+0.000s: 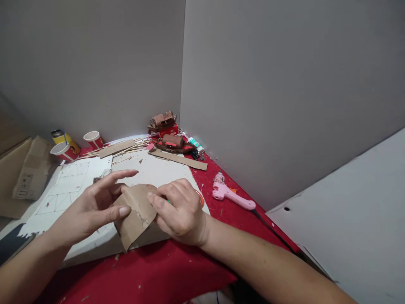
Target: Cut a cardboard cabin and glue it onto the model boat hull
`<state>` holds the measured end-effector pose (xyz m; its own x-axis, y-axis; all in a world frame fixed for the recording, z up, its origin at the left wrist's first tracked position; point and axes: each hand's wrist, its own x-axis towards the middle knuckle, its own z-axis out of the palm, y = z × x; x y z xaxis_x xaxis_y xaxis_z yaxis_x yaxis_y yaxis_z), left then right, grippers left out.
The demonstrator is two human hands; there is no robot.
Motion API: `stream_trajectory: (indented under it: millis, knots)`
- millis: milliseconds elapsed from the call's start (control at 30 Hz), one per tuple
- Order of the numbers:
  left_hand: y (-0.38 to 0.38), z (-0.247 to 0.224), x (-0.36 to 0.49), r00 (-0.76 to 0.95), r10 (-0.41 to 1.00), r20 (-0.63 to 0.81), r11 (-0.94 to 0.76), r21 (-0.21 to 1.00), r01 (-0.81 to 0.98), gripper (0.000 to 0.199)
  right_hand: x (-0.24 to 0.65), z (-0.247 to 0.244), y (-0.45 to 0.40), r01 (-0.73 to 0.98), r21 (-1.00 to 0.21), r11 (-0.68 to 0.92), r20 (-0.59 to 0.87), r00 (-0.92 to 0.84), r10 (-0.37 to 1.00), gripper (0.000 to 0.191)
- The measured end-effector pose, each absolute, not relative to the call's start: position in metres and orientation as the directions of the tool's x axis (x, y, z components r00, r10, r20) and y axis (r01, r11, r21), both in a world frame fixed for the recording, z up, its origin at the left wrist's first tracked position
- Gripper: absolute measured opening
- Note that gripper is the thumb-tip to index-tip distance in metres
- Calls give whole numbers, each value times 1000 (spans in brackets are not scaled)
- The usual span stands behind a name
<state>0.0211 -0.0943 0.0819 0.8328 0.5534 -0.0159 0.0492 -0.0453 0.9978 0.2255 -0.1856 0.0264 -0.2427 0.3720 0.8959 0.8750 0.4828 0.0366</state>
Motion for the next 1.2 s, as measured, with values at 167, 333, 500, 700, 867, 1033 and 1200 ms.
stream_trajectory:
  millis: [167,333,500,700,867,1033,1200]
  knots:
    - [-95,76,24,709,698,106,-342,918,199,55,231,18,-181,890,-10,456,885,-205,419,29]
    - [-102,81,19,577,747,330,-583,743,330,54,247,19,-173,922,-32,386,903,-139,407,29]
    - [-112,82,12,547,628,553,-768,555,321,69,258,21,-171,933,-77,352,922,-68,382,29]
    - [-107,85,20,520,786,336,-545,772,326,43,255,18,-175,903,-181,390,916,10,401,31]
    - [-107,81,21,600,771,214,-474,822,316,50,246,20,-179,877,-216,430,918,32,395,30]
    - [-107,76,21,678,722,136,-395,886,243,49,240,20,-182,827,-291,482,902,68,427,31]
    - [-106,81,16,687,714,134,-383,897,223,45,236,18,-183,772,-346,533,883,77,462,30]
